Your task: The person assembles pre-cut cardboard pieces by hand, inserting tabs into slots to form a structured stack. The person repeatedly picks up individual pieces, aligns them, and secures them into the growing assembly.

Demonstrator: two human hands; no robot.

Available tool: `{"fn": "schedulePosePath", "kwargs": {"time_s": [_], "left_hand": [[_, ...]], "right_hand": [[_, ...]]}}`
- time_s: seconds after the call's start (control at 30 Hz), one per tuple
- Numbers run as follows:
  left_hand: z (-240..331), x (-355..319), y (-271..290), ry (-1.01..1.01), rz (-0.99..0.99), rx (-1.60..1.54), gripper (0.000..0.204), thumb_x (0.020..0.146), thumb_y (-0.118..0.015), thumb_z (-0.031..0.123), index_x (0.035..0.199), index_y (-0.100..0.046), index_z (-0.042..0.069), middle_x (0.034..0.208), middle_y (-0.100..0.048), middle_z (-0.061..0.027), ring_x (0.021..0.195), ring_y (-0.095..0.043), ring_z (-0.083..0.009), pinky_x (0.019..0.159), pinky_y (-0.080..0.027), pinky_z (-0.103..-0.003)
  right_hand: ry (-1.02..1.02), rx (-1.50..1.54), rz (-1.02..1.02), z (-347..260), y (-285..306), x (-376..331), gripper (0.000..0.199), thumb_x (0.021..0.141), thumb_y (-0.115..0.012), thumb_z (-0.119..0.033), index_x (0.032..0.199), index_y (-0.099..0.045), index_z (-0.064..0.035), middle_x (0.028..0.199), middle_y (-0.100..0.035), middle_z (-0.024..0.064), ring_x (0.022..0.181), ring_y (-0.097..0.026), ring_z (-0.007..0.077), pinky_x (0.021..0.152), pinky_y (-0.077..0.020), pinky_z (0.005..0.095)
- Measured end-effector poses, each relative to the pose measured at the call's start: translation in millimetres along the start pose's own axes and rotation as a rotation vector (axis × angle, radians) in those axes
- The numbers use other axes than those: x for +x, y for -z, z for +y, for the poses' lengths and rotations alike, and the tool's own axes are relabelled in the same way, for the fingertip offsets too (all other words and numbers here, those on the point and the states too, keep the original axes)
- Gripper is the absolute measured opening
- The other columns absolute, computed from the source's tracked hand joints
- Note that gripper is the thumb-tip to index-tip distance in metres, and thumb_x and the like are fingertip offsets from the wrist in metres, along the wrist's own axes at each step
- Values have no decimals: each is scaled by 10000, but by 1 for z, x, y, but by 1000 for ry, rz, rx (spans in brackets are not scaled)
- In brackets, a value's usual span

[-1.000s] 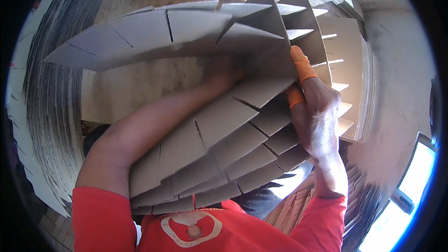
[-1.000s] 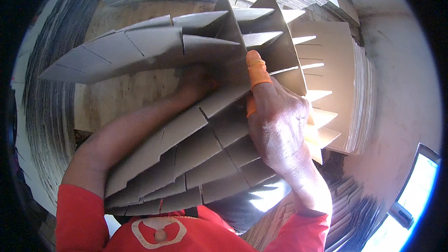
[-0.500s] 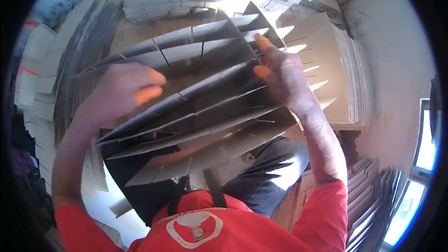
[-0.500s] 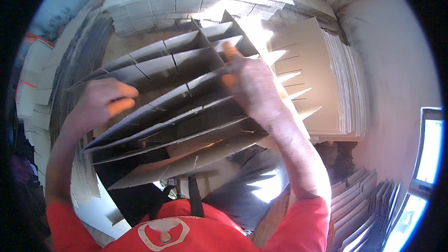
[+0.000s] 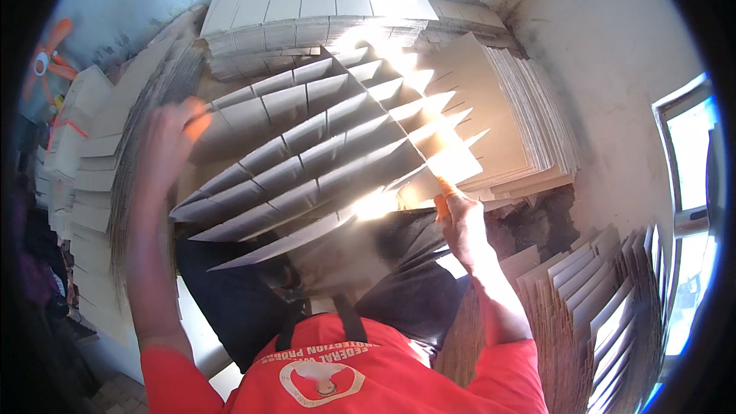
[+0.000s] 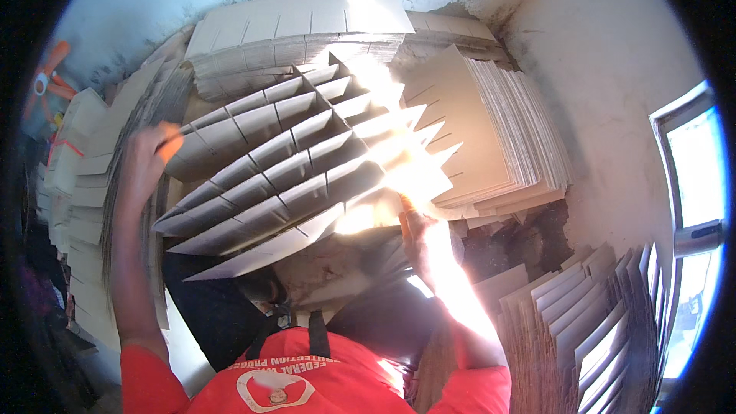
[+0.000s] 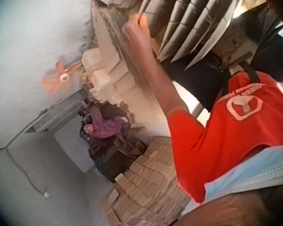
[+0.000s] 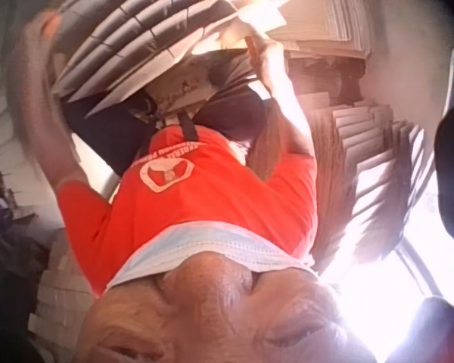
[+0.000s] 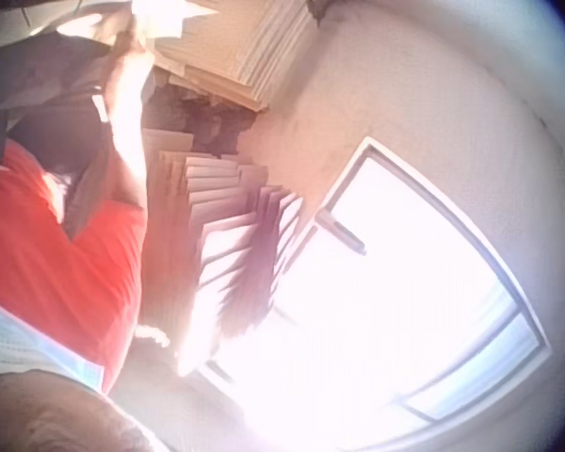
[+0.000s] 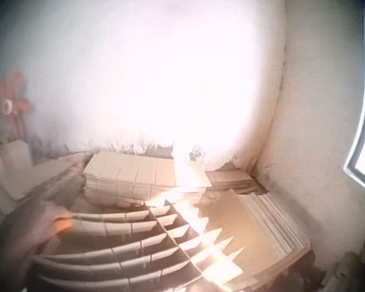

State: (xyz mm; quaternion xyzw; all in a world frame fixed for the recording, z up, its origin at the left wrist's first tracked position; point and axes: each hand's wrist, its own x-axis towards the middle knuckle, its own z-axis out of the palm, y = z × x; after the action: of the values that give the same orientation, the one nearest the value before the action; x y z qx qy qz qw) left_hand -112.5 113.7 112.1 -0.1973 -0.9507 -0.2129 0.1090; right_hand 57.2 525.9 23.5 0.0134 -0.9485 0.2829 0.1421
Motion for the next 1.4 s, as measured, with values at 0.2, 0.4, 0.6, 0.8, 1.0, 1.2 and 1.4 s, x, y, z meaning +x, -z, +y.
{"fn": "schedulePosePath", "kwargs": {"time_s": [0.2,0.4,0.6,0.8,1.0,1.2,1.4], "left_hand": [[99,109,-76,-304,97,-134,283,887,-682,260,1060,-675,35,941,-639,-234,955,-618,-408,822,-507,-467],[138,158,-144,-250,-166,87,83,812,-643,25,875,-648,-29,953,-647,-245,994,-620,-385,869,-490,-470],[137,159,-183,-414,-198,145,11,762,-622,-24,759,-624,-14,760,-624,-247,826,-653,-400,765,-505,-487],[121,114,-100,-253,4,-260,308,864,-694,258,1005,-659,-14,888,-618,-240,904,-640,-363,795,-489,-436],[122,-77,-14,-241,-569,196,610,746,-817,322,1231,-616,11,856,-645,-163,789,-630,-348,744,-501,-446],[61,-91,-46,-271,12,126,513,776,-691,-7,1279,-594,-15,732,-594,-163,694,-580,-329,652,-457,-448],[46,-67,-37,-301,-29,-111,422,780,-751,60,1195,-677,48,827,-657,-132,768,-628,-277,705,-498,-393]], "right_hand": [[-19,-149,113,-17,-21,27,177,842,-680,-96,1014,-673,-55,724,-655,212,692,-671,390,600,-533,440],[-235,-191,31,-23,-5,17,168,837,-695,-132,981,-663,-51,732,-669,199,713,-682,382,642,-543,424],[-150,56,6,-19,3,24,141,843,-699,-133,939,-655,-40,715,-649,202,659,-656,386,590,-510,416],[-425,1059,108,19,-32,25,172,921,-558,-62,750,-554,-41,829,-546,52,857,-546,153,923,-424,380],[-202,145,104,14,-40,40,106,897,-642,-75,892,-664,28,774,-668,114,677,-623,184,717,-514,333],[-222,60,123,-15,-13,56,114,845,-652,-132,847,-683,-22,710,-628,231,672,-640,393,636,-507,433],[-13,-109,261,24,-22,45,198,829,-724,-126,975,-690,3,763,-669,211,699,-679,344,639,-515,375]]}}
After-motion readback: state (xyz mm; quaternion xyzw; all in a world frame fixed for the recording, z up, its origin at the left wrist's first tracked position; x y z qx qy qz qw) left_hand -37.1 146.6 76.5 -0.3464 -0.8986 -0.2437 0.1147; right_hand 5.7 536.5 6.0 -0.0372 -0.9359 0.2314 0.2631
